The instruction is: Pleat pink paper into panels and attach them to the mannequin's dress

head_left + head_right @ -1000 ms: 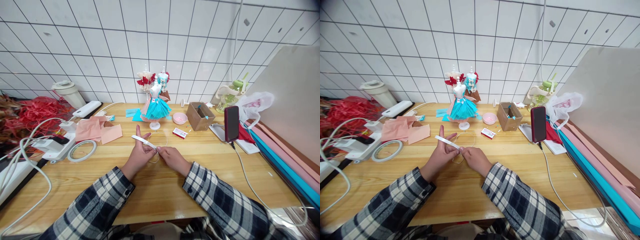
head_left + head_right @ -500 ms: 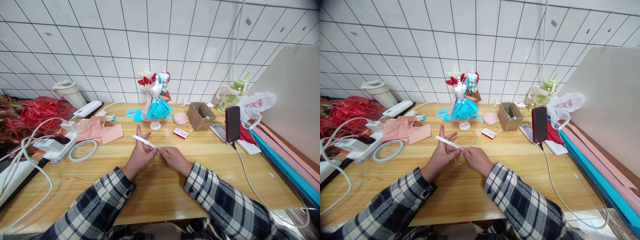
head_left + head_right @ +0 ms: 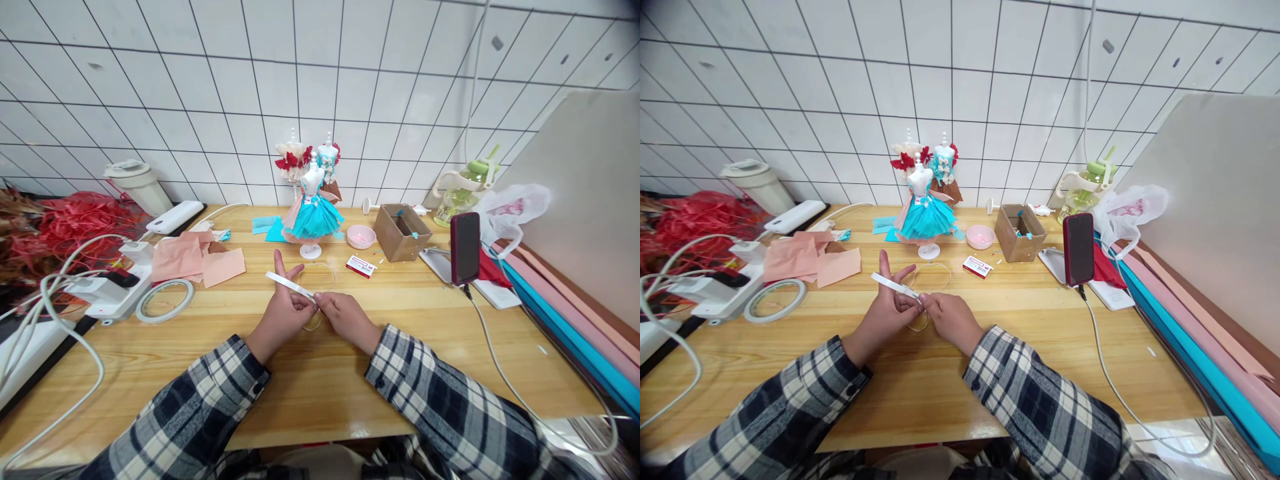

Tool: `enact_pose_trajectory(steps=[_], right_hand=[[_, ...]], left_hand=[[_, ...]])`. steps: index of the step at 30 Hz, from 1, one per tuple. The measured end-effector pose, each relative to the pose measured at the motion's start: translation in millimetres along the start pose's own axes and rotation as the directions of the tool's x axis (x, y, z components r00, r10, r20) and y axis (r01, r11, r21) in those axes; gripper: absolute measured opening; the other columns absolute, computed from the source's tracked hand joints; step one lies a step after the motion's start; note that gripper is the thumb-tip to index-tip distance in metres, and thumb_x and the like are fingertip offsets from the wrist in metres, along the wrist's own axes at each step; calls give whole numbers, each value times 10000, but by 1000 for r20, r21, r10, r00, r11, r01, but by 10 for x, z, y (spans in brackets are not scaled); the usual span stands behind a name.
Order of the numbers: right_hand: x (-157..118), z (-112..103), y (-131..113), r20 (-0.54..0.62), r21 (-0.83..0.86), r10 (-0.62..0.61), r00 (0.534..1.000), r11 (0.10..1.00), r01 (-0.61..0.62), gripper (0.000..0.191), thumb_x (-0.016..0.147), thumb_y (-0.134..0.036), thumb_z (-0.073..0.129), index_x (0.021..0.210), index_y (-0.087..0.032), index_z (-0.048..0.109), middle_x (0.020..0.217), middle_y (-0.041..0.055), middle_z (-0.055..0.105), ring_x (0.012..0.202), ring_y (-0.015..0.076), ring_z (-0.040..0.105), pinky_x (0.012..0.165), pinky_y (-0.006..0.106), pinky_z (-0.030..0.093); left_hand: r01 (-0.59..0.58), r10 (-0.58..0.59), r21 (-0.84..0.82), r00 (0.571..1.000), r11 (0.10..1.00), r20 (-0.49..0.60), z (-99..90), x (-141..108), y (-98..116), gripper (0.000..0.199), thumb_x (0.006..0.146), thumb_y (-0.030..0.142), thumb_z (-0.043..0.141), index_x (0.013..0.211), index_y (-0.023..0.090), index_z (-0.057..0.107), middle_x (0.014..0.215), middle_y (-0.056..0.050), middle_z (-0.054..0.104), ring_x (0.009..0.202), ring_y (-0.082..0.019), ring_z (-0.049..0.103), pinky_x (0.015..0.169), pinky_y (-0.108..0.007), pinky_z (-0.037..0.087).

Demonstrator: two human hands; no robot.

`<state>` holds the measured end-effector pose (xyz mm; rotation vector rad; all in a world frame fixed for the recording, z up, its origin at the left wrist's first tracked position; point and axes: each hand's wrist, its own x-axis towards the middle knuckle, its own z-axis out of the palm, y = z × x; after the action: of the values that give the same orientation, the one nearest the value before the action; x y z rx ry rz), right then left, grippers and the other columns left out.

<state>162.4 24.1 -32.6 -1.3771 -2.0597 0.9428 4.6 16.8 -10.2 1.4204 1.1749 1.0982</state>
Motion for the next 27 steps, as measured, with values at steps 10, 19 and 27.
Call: enact_pose_trajectory(steps=[10, 19, 27], right_hand=[[5, -32, -9, 31, -43, 15, 999, 999, -13, 528, 974, -504, 288, 740, -184, 636, 674, 8, 621, 617, 124, 484, 572, 227, 297], [14, -35, 12, 28, -50, 14, 1000, 999, -12, 557, 973, -529, 264, 756, -185, 645, 690, 17, 637, 627, 127, 503, 589, 224, 312], [15, -28, 1, 24, -78, 12, 1000, 997, -11, 572, 974, -530, 259, 757, -184, 660, 699, 27, 646, 620, 129, 498, 580, 231, 309]], left_hand=[[-12, 12, -33, 1000, 999, 7, -4, 14, -38, 1184, 690, 183, 749, 1482, 357, -115, 1386, -192, 468, 630, -74, 638, 568, -219, 536], [-1, 1, -16, 1000, 1000, 23, -65, 10, -18, 1058, 758, 228, 695, 1490, 368, -55, 1432, -170, 401, 758, -121, 666, 735, -327, 563], [-43, 34, -133, 997, 990, -69, -70, 42, -57, 1090, 714, 197, 722, 1488, 387, -23, 1397, -126, 441, 665, -62, 618, 669, -250, 550]])
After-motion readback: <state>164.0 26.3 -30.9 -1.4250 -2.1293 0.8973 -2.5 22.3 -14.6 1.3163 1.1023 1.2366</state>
